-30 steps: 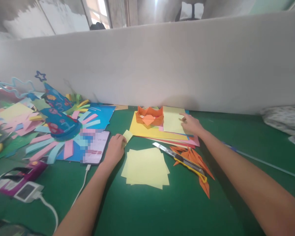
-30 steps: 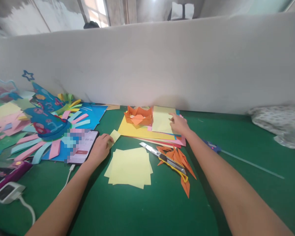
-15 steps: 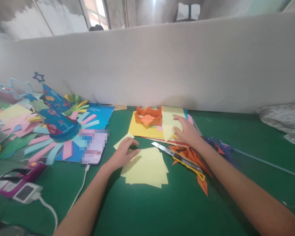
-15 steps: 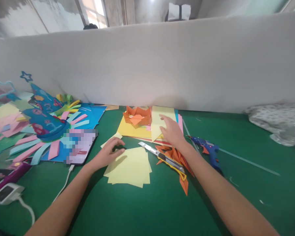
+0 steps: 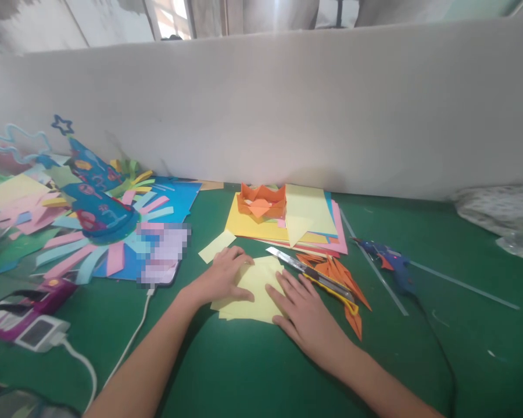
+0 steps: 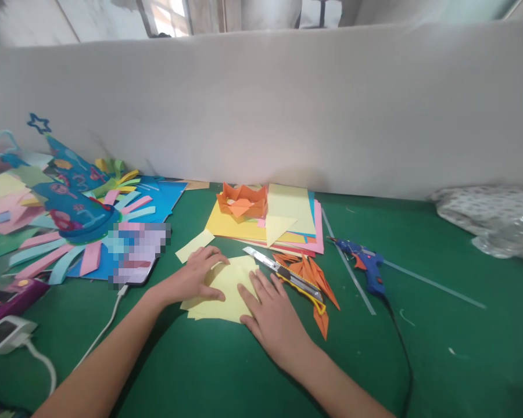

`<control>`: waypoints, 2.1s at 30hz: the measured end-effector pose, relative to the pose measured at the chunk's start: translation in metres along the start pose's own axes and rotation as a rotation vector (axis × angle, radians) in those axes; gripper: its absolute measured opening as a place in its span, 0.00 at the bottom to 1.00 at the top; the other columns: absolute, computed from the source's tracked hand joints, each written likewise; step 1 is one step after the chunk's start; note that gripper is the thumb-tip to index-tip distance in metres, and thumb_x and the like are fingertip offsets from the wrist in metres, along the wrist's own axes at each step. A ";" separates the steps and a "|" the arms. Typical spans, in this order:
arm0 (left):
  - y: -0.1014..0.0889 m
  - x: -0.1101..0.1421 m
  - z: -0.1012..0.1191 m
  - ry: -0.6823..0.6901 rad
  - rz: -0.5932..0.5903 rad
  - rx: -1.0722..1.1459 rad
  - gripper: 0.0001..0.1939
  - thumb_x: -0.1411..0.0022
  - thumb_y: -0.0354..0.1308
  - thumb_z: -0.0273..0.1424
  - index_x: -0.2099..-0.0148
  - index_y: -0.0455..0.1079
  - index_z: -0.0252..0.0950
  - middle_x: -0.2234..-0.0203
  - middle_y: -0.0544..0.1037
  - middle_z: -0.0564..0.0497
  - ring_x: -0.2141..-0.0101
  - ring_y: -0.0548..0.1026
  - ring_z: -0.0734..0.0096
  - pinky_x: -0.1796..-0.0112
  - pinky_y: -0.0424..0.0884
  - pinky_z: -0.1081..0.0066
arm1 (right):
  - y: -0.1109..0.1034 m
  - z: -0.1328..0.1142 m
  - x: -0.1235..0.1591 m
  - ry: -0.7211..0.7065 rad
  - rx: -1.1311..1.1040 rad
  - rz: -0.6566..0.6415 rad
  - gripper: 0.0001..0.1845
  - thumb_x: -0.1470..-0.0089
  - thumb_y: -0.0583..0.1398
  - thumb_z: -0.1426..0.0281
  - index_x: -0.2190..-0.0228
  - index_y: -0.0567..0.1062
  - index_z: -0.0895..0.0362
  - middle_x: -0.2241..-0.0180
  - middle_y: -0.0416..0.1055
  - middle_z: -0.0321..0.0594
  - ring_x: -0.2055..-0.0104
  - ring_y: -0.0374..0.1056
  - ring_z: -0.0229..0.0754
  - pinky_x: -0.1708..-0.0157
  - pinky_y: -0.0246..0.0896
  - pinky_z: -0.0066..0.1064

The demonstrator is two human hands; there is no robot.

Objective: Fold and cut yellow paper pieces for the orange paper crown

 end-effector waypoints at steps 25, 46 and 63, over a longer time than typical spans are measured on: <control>0.002 -0.009 0.011 0.006 0.246 0.073 0.14 0.44 0.56 0.26 0.54 0.63 0.40 0.55 0.68 0.46 0.52 0.65 0.60 0.51 0.64 0.59 | -0.014 0.029 0.007 0.278 -0.544 0.376 0.17 0.44 0.53 0.71 0.52 0.69 0.50 0.62 0.75 0.40 0.63 0.72 0.44 0.60 0.69 0.40; -0.022 0.005 0.037 0.189 0.445 -0.078 0.06 0.41 0.52 0.26 0.65 0.70 0.39 0.62 0.69 0.47 0.59 0.67 0.64 0.57 0.65 0.62 | -0.021 0.042 0.009 0.388 -0.758 0.584 0.18 0.44 0.55 0.68 0.51 0.64 0.50 0.65 0.69 0.40 0.63 0.70 0.42 0.64 0.70 0.36; -0.003 0.008 0.022 0.090 -0.164 0.135 0.11 0.50 0.63 0.29 0.62 0.68 0.40 0.50 0.63 0.47 0.49 0.64 0.60 0.52 0.64 0.63 | -0.017 0.009 0.007 -0.093 -0.195 0.368 0.18 0.42 0.50 0.77 0.53 0.72 0.54 0.55 0.73 0.45 0.51 0.68 0.45 0.52 0.66 0.41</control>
Point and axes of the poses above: each hand's wrist, its own x-axis away from the middle knuckle, its own y-axis out of the palm, z = x × y, the point moved 5 cm from there along -x, towards the middle knuckle
